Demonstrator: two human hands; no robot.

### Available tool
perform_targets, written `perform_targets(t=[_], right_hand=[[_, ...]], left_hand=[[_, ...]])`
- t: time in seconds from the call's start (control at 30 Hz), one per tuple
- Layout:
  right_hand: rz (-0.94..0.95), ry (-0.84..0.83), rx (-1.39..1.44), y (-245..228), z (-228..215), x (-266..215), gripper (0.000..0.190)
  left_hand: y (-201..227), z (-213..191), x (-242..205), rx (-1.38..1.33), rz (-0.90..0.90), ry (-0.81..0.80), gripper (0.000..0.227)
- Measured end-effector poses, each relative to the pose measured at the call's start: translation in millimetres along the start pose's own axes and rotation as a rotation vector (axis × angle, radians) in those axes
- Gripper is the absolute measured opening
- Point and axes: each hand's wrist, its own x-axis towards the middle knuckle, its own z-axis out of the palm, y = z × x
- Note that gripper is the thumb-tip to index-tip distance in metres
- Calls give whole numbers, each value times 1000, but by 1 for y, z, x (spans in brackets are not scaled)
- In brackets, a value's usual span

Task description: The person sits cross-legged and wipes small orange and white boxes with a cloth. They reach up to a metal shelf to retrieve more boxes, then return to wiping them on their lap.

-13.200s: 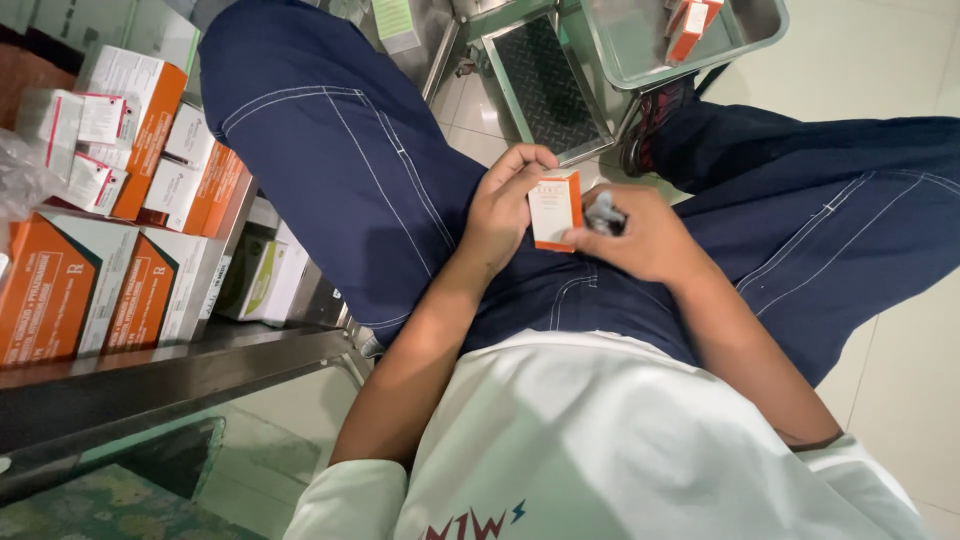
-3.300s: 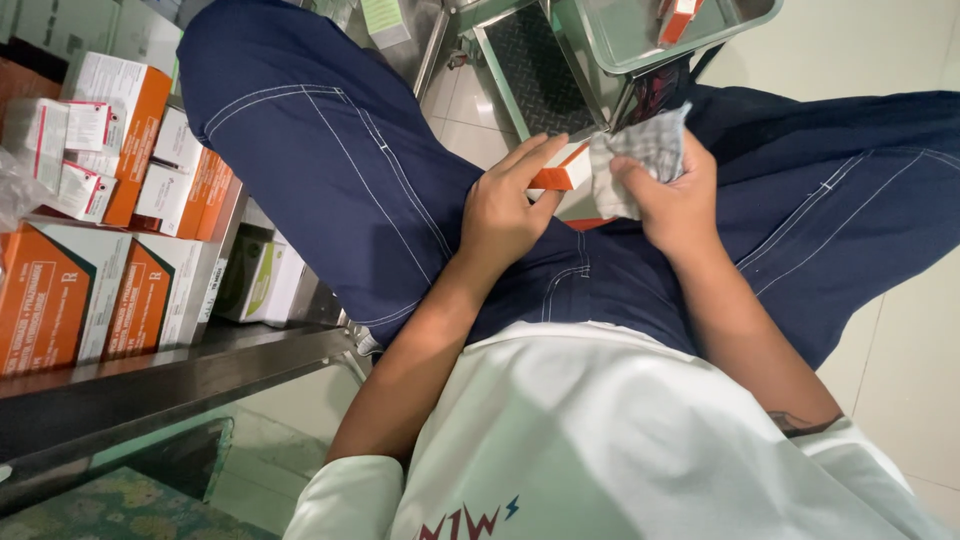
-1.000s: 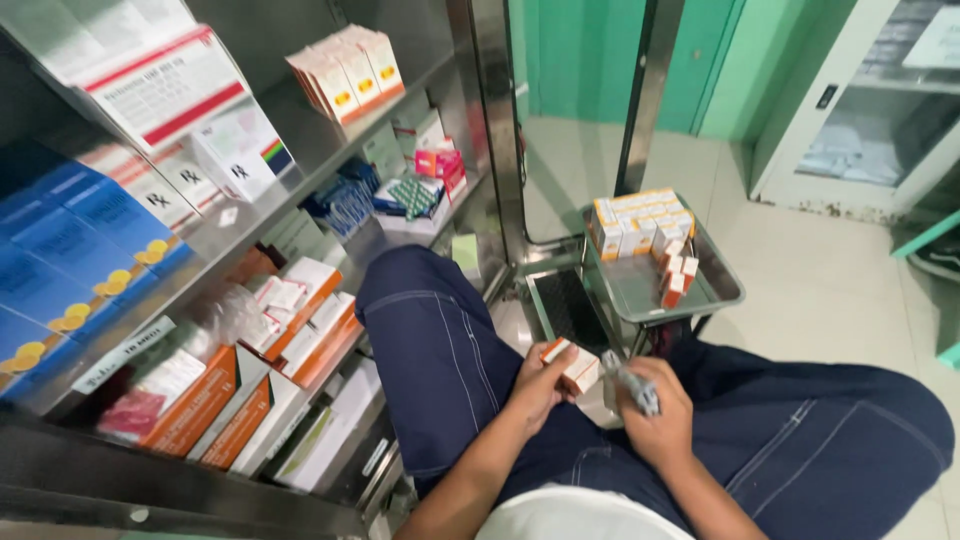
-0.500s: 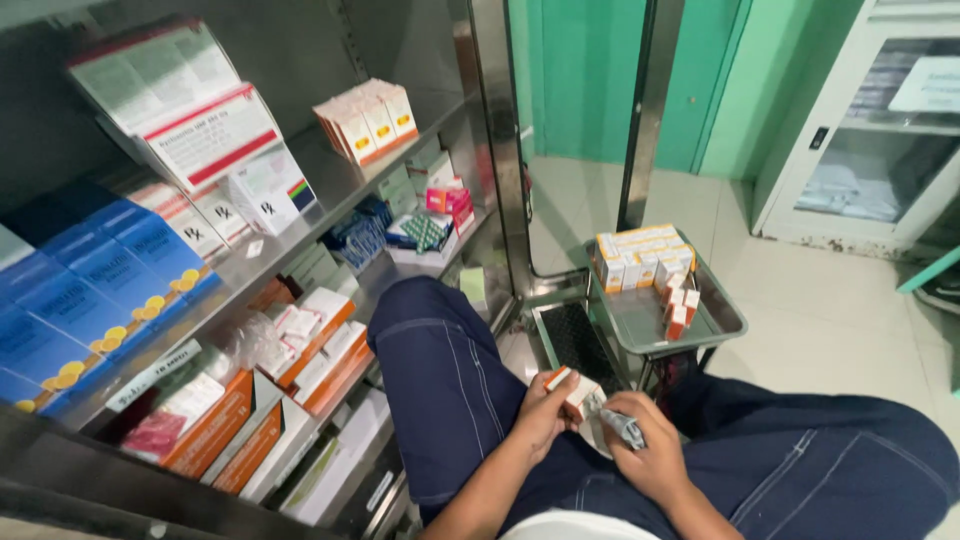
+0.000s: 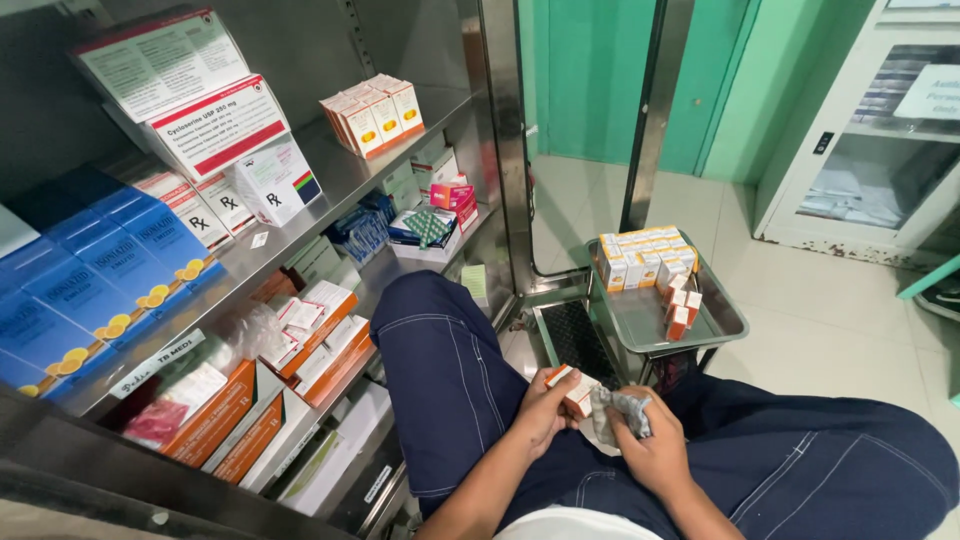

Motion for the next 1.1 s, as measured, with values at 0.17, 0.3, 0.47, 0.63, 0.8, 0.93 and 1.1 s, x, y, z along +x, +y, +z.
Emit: perform_targets(t=[0.17, 0.3, 0.47, 0.63, 0.8, 0.93, 1.1], right_hand=[[57, 9, 15, 7, 1, -1, 25], [115, 17, 35, 10, -1, -2, 25], [135, 48, 35, 13, 1, -3, 25], [156, 74, 59, 15, 3, -3, 26], [207, 93, 23, 20, 3, -4, 28], [384, 73, 45, 14, 0, 0, 29], [361, 116, 76, 13, -2, 3, 22]], left_hand=[[-2, -2, 2, -15, -3, -6, 39], [-6, -4, 5, -36, -14, -3, 39], [-2, -3, 0, -54, -13, -22, 36], [2, 1, -3, -53, -28, -23, 30], [5, 3, -6, -41, -61, -5, 31], [5, 2, -5, -38, -60, 6, 33], [2, 2, -5, 52, -105, -25, 34]])
